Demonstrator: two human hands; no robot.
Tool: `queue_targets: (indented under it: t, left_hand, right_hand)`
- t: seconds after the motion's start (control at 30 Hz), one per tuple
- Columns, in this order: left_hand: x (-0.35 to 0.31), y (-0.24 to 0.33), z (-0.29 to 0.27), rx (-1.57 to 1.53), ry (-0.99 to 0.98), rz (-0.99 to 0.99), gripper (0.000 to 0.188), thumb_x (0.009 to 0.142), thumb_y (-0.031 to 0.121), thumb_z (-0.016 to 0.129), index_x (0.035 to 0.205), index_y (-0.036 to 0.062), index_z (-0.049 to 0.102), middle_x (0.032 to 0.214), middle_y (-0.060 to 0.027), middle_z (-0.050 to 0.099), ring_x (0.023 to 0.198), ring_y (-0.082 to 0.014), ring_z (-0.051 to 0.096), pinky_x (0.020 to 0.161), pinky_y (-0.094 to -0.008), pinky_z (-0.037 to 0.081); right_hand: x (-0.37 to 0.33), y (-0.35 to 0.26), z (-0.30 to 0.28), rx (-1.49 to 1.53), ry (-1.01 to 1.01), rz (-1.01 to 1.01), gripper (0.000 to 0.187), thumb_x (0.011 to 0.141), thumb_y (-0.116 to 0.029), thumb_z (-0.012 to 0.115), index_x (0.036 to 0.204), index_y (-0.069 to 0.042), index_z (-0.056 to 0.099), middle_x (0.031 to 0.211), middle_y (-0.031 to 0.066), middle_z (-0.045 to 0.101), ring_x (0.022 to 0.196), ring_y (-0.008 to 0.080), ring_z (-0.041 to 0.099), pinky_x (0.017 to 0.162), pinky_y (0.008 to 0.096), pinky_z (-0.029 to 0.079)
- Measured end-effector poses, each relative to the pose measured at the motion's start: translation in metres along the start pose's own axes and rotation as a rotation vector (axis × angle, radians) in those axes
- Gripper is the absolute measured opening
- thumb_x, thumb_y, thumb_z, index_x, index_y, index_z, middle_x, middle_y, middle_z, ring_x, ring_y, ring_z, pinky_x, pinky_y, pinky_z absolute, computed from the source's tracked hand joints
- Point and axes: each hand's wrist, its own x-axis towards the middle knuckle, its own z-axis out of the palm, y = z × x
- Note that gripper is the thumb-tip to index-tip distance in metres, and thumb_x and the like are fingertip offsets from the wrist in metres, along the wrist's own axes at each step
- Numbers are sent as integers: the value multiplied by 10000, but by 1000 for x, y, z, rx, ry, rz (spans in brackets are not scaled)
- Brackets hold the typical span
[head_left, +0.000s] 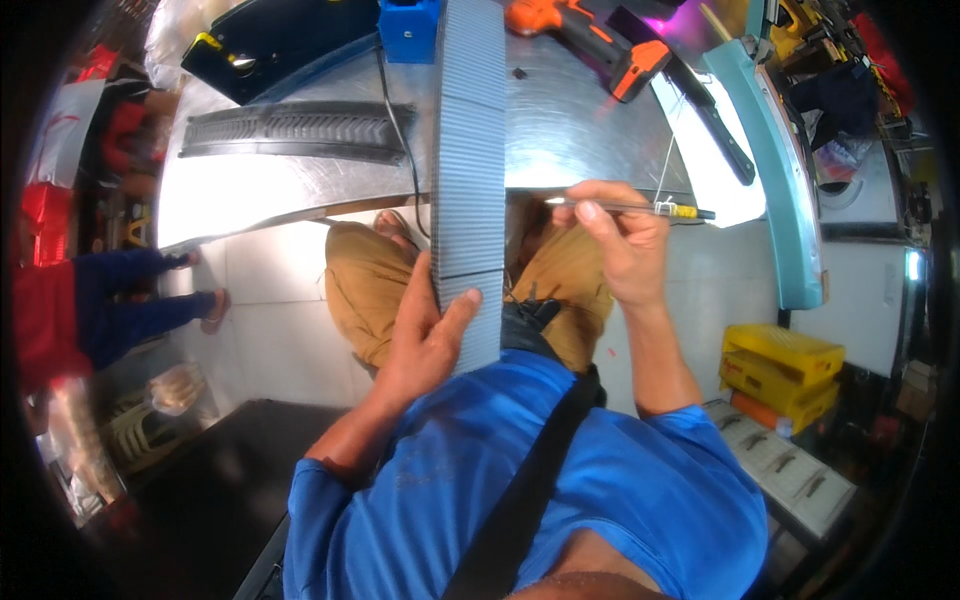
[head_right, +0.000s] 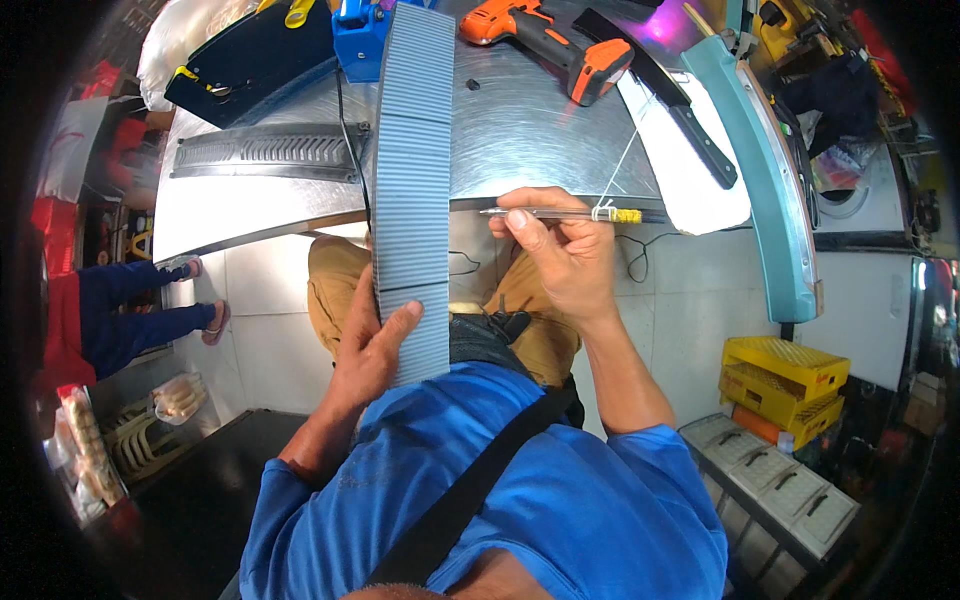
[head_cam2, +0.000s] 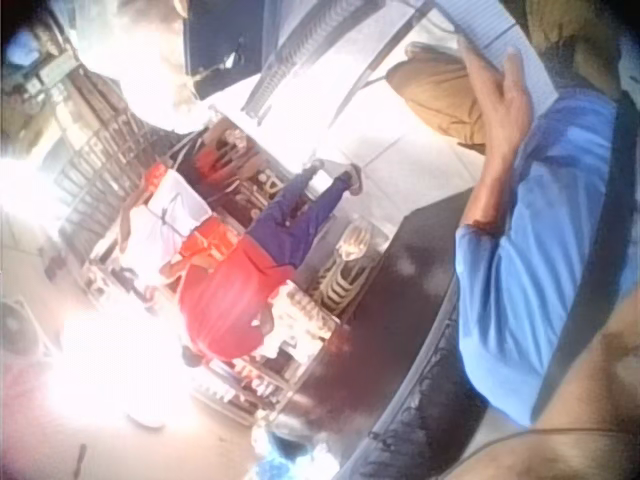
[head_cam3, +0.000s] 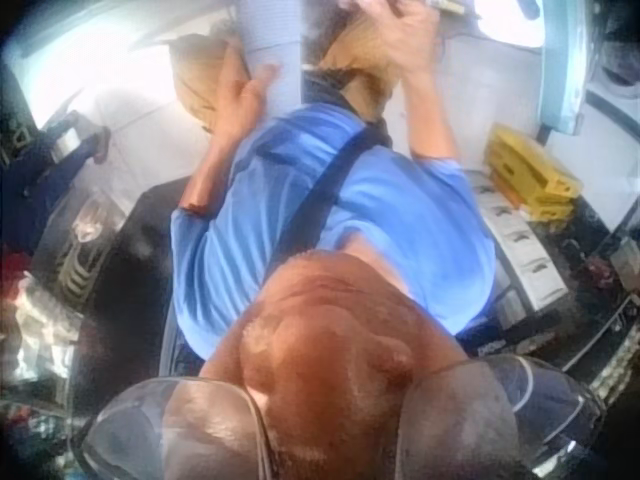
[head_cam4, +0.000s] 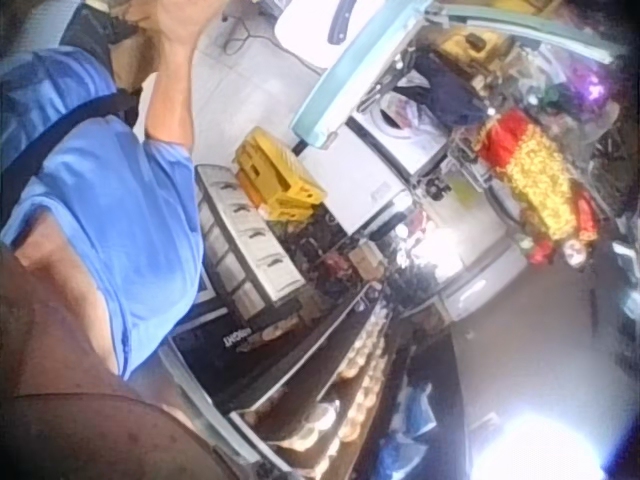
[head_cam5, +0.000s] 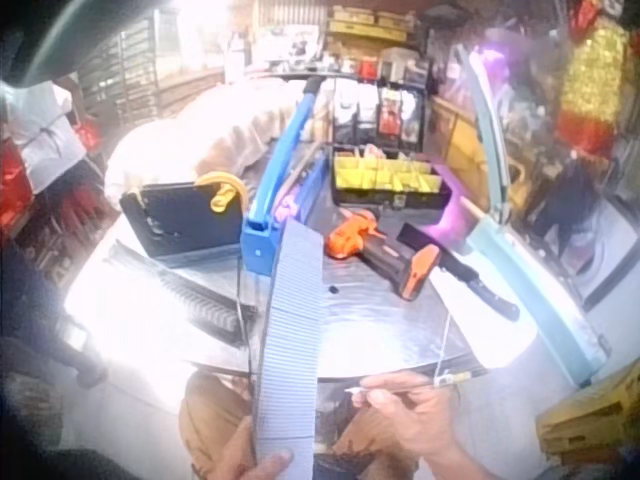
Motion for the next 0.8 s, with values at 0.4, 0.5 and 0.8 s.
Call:
queue_targets:
  t: [0.4, 0.5, 0.8]
  left_hand:
    - [70, 24, 8, -42, -65, -113, 288, 1005, 137, 601, 1227, -46, 588, 992, -96, 684, 842, -133, 641, 725, -288, 541]
    - [79, 20, 9, -58, -41, -81, 308, 1006, 201, 615, 1168, -61, 618, 926, -107, 702, 732, -139, 649, 651, -297, 542]
    - [86, 10, 3, 75, 106, -52, 412, 978, 360, 668, 1004, -50, 702, 807, -75, 687, 656, -100, 608, 583, -279, 503]
  right_hand:
    - [-11, -1, 4, 13, 17, 29, 165, 966, -58, 668, 1096, 39, 700, 981, 117, 719, 886, 160, 708, 800, 270, 568]
    - [-16, 3, 1, 42, -2, 30, 167, 964, -56, 668, 1095, 39, 707, 971, 127, 730, 888, 172, 718, 819, 280, 587]
    - [-60, 16, 11, 99, -1, 190, 177, 954, -27, 686, 1113, 49, 696, 1012, 112, 722, 915, 159, 713, 837, 282, 592]
